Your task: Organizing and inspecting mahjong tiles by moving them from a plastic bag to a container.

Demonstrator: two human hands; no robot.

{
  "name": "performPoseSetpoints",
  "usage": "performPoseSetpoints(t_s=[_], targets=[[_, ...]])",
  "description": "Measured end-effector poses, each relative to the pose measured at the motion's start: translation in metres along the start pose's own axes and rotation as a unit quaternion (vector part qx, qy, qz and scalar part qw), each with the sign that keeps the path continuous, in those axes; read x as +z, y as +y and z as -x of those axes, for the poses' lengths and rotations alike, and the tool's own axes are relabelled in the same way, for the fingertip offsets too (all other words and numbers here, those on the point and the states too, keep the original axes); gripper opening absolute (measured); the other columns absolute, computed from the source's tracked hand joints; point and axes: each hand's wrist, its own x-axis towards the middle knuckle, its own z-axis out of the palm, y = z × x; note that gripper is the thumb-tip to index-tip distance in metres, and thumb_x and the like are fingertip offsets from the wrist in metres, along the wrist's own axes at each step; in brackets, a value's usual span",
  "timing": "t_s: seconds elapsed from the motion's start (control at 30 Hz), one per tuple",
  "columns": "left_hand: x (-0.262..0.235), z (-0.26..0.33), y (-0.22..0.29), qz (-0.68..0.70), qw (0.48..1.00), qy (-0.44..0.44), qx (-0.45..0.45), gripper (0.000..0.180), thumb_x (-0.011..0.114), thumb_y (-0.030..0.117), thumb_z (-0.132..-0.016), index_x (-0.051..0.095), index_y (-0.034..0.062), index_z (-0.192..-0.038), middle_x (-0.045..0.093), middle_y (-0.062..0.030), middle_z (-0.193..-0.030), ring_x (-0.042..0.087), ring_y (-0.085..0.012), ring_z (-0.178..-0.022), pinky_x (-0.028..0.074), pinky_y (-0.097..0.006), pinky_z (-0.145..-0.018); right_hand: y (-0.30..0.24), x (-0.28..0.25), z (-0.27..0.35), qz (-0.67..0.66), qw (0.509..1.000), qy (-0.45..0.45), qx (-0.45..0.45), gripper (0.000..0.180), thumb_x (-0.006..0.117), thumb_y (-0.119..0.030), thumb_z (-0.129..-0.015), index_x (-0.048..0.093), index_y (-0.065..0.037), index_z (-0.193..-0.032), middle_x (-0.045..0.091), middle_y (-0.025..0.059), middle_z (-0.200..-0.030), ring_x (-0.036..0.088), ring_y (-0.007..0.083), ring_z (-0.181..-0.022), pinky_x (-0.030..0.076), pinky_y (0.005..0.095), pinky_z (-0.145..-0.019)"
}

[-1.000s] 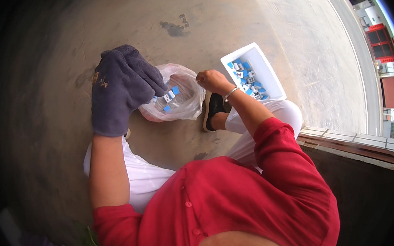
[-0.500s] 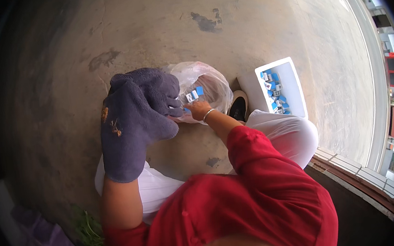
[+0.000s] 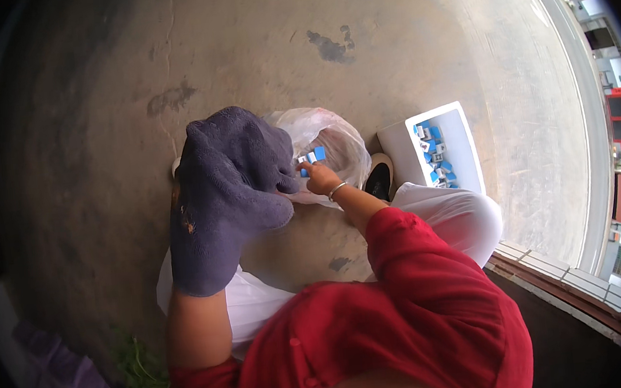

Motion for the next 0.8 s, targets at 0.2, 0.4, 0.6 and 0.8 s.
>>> performPoseSetpoints(t_s=[0.2, 0.4, 0.6, 0.8], targets=[[0.006, 0.034, -0.045, -0.093, 0.992, 0.068, 0.046, 0.046, 0.071, 0.005, -0.068, 0.053, 0.0019, -0.111, 0.060, -0.0097, -0.103, 0.060, -0.0216, -0.093, 0.049, -0.033, -0.084, -0.041, -0.142, 0.038, -0.505, 0.860, -0.067, -0.025, 0.048, 0.053, -0.002, -0.078, 0.050, -0.014, -0.124, 0.060, 0.0031, -0.098, 0.059, 0.0148, -0.090, 0.048, 0.0284, -0.080], [0.023, -0.001, -0.009, -0.181, 0.968, 0.060, 0.164, 0.040, 0.075, 0.015, -0.069, 0.057, 0.0058, -0.104, 0.056, -0.0132, -0.099, 0.056, -0.0266, -0.094, 0.046, -0.037, -0.079, -0.114, -0.270, 0.136, -0.461, 0.866, -0.021, -0.190, 0.050, 0.050, 0.004, -0.079, 0.047, -0.010, -0.127, 0.060, 0.0045, -0.102, 0.057, 0.0145, -0.095, 0.046, 0.0290, -0.088], [0.046, -0.009, 0.038, -0.373, 0.879, 0.195, 0.224, 0.020, 0.071, 0.016, -0.060, 0.062, 0.0077, -0.077, 0.056, -0.0151, -0.088, 0.057, -0.0296, -0.087, 0.046, -0.039, -0.073, -0.170, -0.275, 0.219, -0.134, 0.911, 0.129, -0.369, 0.057, 0.048, 0.005, -0.082, 0.040, -0.007, -0.138, 0.064, 0.0092, -0.088, 0.062, 0.0164, -0.082, 0.049, 0.0310, -0.081], [0.038, -0.019, 0.023, -0.258, 0.934, 0.114, 0.221, 0.022, 0.070, 0.020, -0.060, 0.062, 0.0069, -0.076, 0.058, -0.0151, -0.081, 0.058, -0.0300, -0.087, 0.048, -0.038, -0.080, -0.147, -0.276, 0.209, -0.308, 0.865, 0.176, -0.356, 0.045, 0.056, -0.006, -0.088, 0.046, -0.001, -0.131, 0.066, 0.0106, -0.096, 0.063, 0.0176, -0.088, 0.049, 0.0299, -0.082]])
